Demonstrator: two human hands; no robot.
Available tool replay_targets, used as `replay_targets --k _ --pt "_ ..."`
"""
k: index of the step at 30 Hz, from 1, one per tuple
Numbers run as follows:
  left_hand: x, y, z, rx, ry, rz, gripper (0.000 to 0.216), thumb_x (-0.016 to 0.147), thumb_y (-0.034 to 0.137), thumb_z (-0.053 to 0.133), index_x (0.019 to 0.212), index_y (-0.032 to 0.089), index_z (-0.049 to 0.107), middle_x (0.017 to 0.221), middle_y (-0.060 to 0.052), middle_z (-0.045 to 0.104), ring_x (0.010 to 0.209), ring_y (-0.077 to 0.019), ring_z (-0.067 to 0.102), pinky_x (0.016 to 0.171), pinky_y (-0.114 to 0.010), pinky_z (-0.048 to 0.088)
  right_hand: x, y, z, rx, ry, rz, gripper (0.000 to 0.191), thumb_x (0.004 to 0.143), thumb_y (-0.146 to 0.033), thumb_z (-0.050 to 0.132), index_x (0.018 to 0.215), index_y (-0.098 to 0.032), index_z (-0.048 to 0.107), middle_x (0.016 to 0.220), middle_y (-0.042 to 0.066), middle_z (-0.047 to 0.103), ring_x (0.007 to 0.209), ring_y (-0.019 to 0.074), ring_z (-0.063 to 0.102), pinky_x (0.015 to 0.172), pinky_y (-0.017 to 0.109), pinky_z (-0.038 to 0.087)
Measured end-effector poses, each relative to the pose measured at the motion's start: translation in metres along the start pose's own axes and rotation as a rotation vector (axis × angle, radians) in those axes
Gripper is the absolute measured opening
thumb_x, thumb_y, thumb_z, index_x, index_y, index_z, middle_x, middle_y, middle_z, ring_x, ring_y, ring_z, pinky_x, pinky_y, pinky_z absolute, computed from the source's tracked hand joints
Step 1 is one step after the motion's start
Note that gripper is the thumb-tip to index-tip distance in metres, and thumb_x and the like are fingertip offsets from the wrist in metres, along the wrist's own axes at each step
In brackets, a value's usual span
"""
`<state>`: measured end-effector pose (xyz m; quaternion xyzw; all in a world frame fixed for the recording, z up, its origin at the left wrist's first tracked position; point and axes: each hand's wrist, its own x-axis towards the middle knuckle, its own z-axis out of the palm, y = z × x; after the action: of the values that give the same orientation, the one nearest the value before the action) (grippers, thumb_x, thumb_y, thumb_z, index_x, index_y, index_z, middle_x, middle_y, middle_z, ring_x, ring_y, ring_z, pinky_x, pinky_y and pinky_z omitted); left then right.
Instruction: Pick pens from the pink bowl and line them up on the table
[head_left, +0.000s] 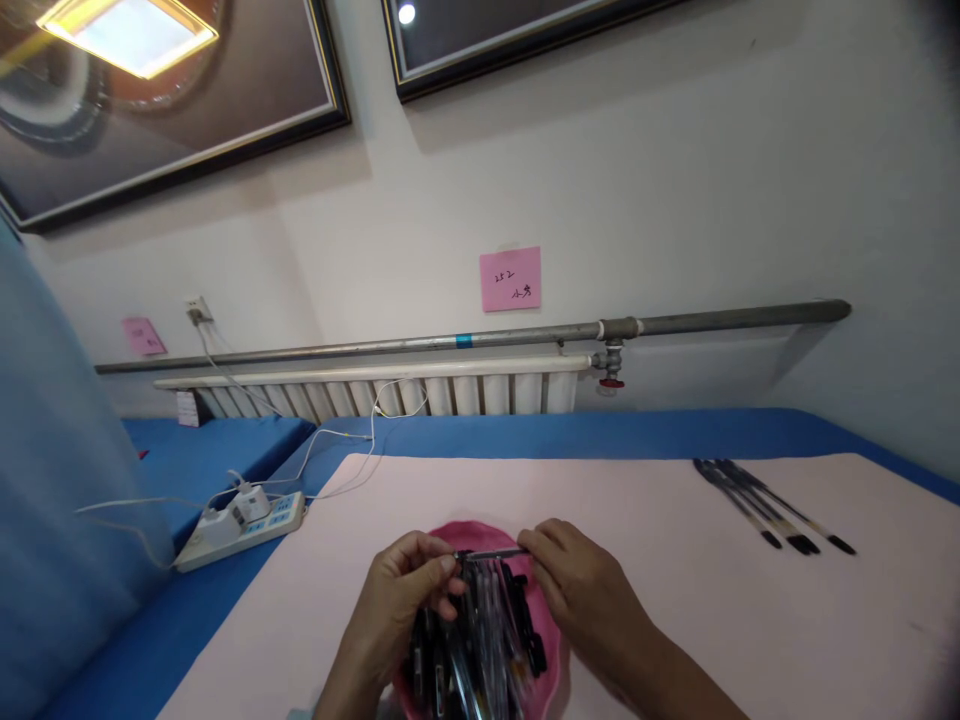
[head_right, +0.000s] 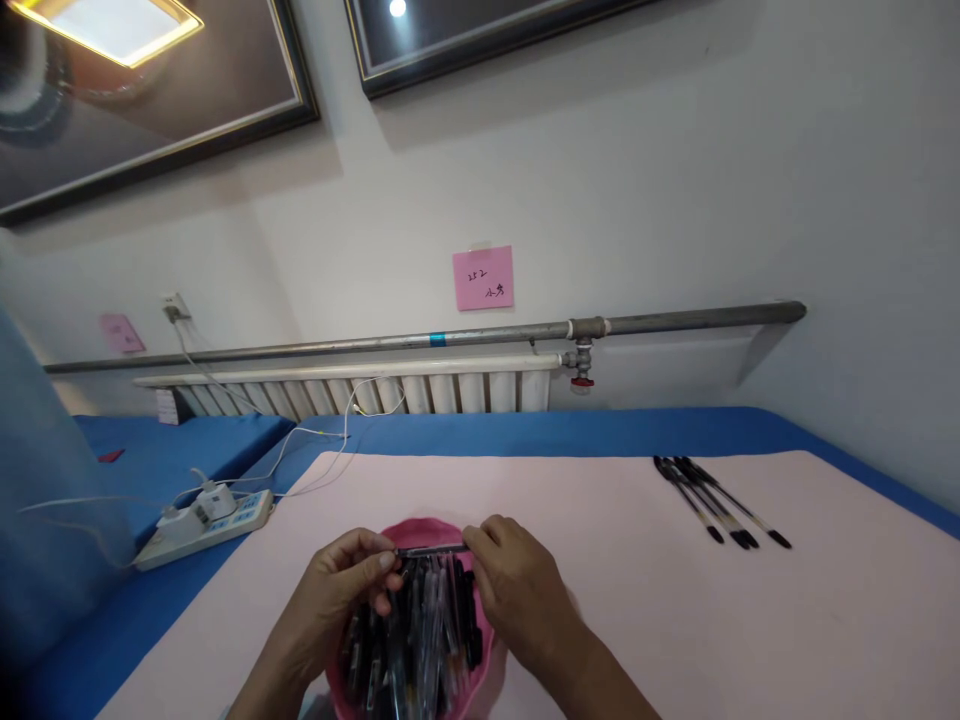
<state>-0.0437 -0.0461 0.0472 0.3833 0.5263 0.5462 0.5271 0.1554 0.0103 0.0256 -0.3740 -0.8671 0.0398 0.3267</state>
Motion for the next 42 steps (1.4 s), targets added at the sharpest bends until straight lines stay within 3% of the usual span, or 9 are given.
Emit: replay_targets --k 5,11,18,22,25,29,35,39,42 --pt "0.001 -0.003 -0.003 0.063 0.018 0.018 0.018 0.067 0.028 0.069 0.073 0.012 0.063 0.058 0.000 0.064 0.047 -0.0070 0.055 0.049 -0.017 0.039 0.001 -0.008 -0.003 -0.054 -0.032 -0.023 0.024 0.084 -0.008 0.040 0.085 -0.019 0.062 0.077 0.005 0.058 0.070 0.0180 0.054 0.061 0.028 0.043" --pt "0.005 -0.005 0.000 -0.209 0.094 -0.008 0.024 0.061 0.027 0.075 0.077 0.013 0.065 0.061 -0.001 0.065 0.051 -0.0082 0.057 0.050 -0.018 0.043 -0.002 -0.018 0.006 0.135 -0.056 -0.018 0.020 0.088 -0.017 0.039 0.095 -0.023 0.056 0.081 0.003 0.060 0.069 0.0162 0.057 0.063 0.027 0.047" --pt "0.005 -0.008 0.009 -0.517 0.189 -0.062 0.021 0.058 0.019 0.079 0.069 0.013 0.062 0.060 0.001 0.063 0.057 -0.0091 0.061 0.052 -0.017 0.047 -0.011 -0.025 0.023 0.096 -0.020 -0.063 0.022 0.089 -0.016 0.035 0.095 -0.021 0.055 0.081 0.004 0.060 0.067 0.0175 0.059 0.060 0.029 0.048" --pt "0.006 -0.012 0.015 -0.543 0.199 -0.045 0.018 0.061 0.020 0.078 0.068 0.013 0.063 0.060 0.001 0.064 0.057 -0.0084 0.061 0.054 -0.017 0.048 -0.013 -0.027 0.025 0.125 0.011 -0.063 0.023 0.087 -0.016 0.037 0.099 -0.022 0.055 0.088 0.006 0.062 0.076 0.0205 0.061 0.064 0.031 0.050" --pt "0.006 -0.012 0.018 -0.523 0.202 -0.013 0.017 0.063 0.023 0.076 0.068 0.013 0.064 0.059 0.001 0.064 0.055 -0.0073 0.059 0.054 -0.016 0.047 -0.010 -0.033 0.020 0.305 -0.024 0.064 0.020 0.085 -0.018 0.040 0.093 -0.024 0.057 0.085 0.004 0.063 0.074 0.0197 0.060 0.065 0.032 0.049" --pt "0.005 -0.012 0.019 -0.516 0.165 -0.003 0.017 0.064 0.024 0.076 0.069 0.013 0.064 0.058 0.001 0.063 0.054 -0.0068 0.058 0.054 -0.017 0.046 -0.005 -0.042 0.015 0.730 -0.140 0.391 0.011 0.081 -0.023 0.046 0.074 -0.025 0.055 0.067 -0.002 0.058 0.060 0.0146 0.054 0.052 0.025 0.044" --pt "0.004 -0.011 0.023 -0.579 0.131 0.060 0.018 0.063 0.025 0.076 0.067 0.012 0.064 0.062 0.000 0.064 0.056 -0.0084 0.058 0.057 -0.020 0.047 0.002 -0.052 0.006 1.371 -0.406 0.838 0.016 0.075 -0.033 0.053 0.066 -0.022 0.046 0.049 -0.010 0.035 0.034 0.0026 0.019 0.033 0.016 0.008" --pt "0.003 -0.010 0.026 -0.622 0.123 0.085 0.018 0.062 0.025 0.076 0.068 0.011 0.065 0.065 -0.002 0.065 0.059 -0.0109 0.059 0.059 -0.023 0.048 0.006 -0.058 -0.005 1.555 -0.524 1.006 0.014 0.070 -0.032 0.057 0.071 -0.020 0.049 0.057 -0.008 0.045 0.033 -0.0002 0.018 0.033 0.014 0.003" --pt "0.003 -0.009 0.026 -0.626 0.152 0.075 0.018 0.060 0.023 0.077 0.067 0.011 0.065 0.063 -0.002 0.065 0.058 -0.0111 0.059 0.057 -0.023 0.048 0.004 -0.060 -0.001 1.459 -0.507 0.967 0.016 0.074 -0.035 0.051 0.079 -0.020 0.053 0.058 -0.007 0.046 0.034 0.0013 0.021 0.032 0.015 0.008"
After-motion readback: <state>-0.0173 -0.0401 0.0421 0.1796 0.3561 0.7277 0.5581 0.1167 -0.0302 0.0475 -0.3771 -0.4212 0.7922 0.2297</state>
